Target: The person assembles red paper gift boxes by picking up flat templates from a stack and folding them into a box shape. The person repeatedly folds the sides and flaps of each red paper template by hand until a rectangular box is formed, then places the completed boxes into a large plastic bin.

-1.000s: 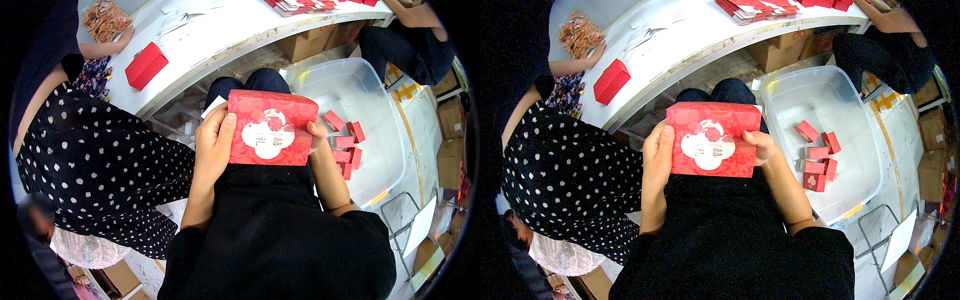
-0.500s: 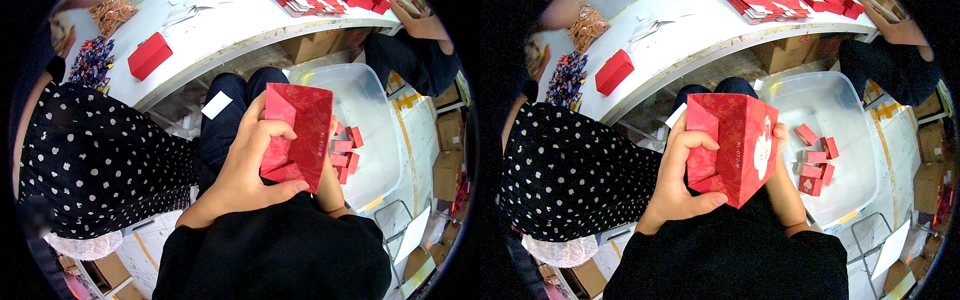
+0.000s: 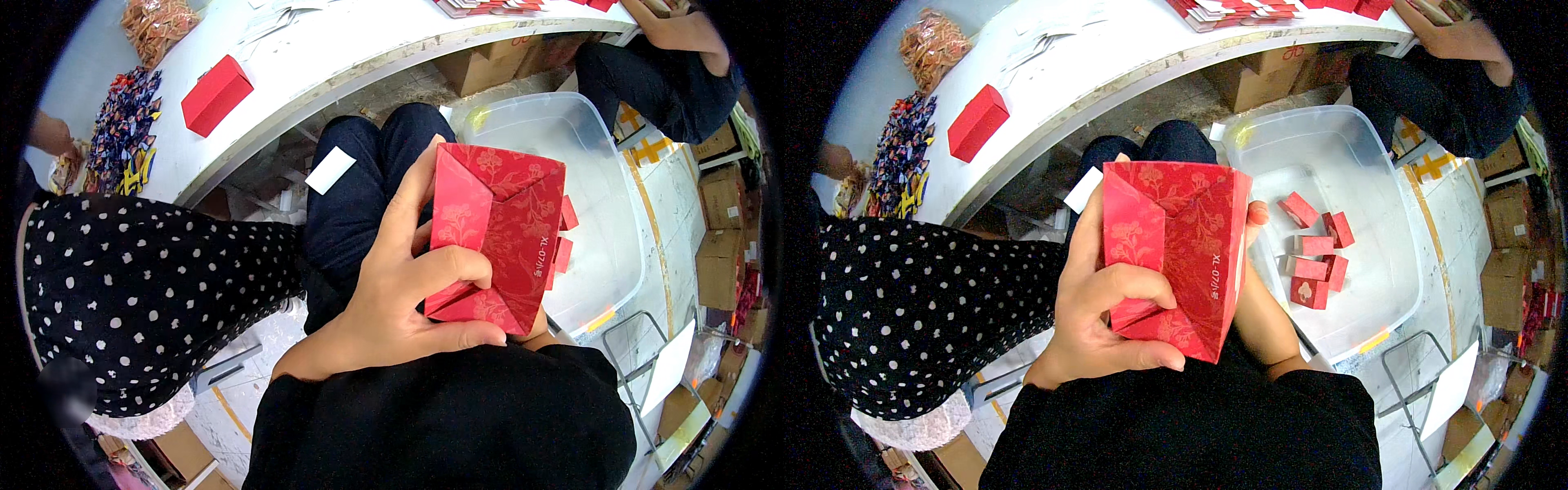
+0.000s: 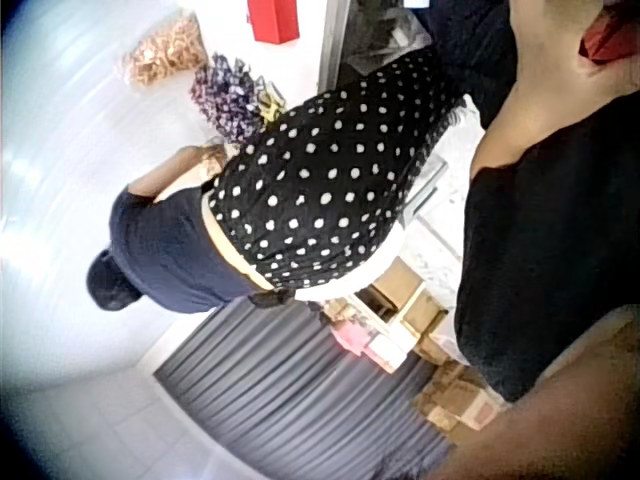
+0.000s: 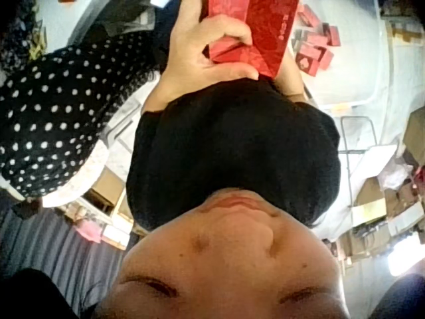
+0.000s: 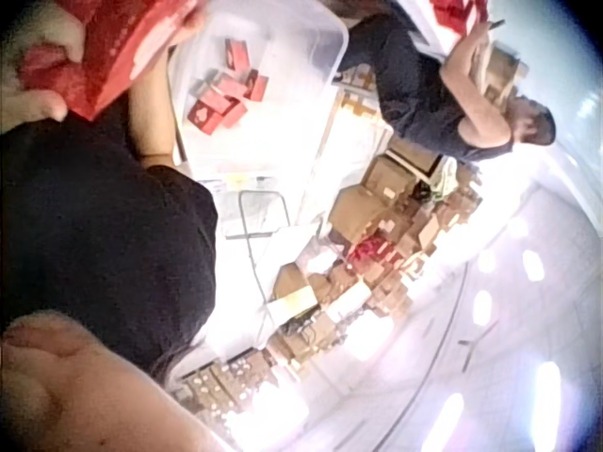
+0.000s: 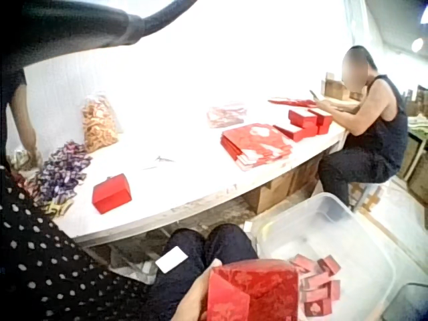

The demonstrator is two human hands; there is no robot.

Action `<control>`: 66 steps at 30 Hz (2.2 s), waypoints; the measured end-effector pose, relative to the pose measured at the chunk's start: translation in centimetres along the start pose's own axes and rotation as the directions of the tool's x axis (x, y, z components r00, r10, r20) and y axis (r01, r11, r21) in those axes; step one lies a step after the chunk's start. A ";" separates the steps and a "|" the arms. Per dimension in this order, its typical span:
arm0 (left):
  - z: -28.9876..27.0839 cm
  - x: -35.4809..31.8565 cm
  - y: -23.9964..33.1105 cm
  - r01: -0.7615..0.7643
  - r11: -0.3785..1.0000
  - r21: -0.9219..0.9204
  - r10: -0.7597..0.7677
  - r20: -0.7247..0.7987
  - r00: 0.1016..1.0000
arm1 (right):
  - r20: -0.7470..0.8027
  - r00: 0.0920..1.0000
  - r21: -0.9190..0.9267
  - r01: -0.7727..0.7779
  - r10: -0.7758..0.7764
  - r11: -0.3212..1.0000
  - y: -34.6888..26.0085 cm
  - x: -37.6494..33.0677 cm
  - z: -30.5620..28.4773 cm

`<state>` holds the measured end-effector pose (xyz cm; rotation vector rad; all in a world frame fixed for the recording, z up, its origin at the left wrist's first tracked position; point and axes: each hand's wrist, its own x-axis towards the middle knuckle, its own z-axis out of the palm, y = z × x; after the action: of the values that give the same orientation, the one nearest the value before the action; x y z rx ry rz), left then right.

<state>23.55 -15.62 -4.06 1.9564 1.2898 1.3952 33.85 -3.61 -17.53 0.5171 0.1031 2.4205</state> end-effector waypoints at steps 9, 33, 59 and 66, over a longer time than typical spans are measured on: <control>0.0 0.2 -0.6 -0.069 0.994 0.089 0.073 -0.047 0.996 | 0.190 0.982 -0.063 0.007 0.005 0.998 0.1 0.2 -1.5; -1.4 -0.7 -3.3 0.329 0.867 -0.374 -0.425 -0.211 0.880 | -0.206 0.977 -0.604 -0.167 0.050 0.779 -1.9 -0.3 3.2; -5.6 -2.2 -5.7 0.161 0.810 -0.564 -0.497 -0.516 0.697 | -0.113 0.969 -0.959 -0.049 -0.221 0.278 3.6 2.8 8.1; -5.8 -2.4 -5.9 0.175 0.808 -0.563 -0.487 -0.470 0.736 | -0.100 0.950 -0.966 -0.022 -0.297 0.257 4.3 3.1 6.7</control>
<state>15.56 -15.80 -7.25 0.8910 1.2814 1.9752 31.77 -5.41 -9.42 -0.4151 -1.1521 1.8373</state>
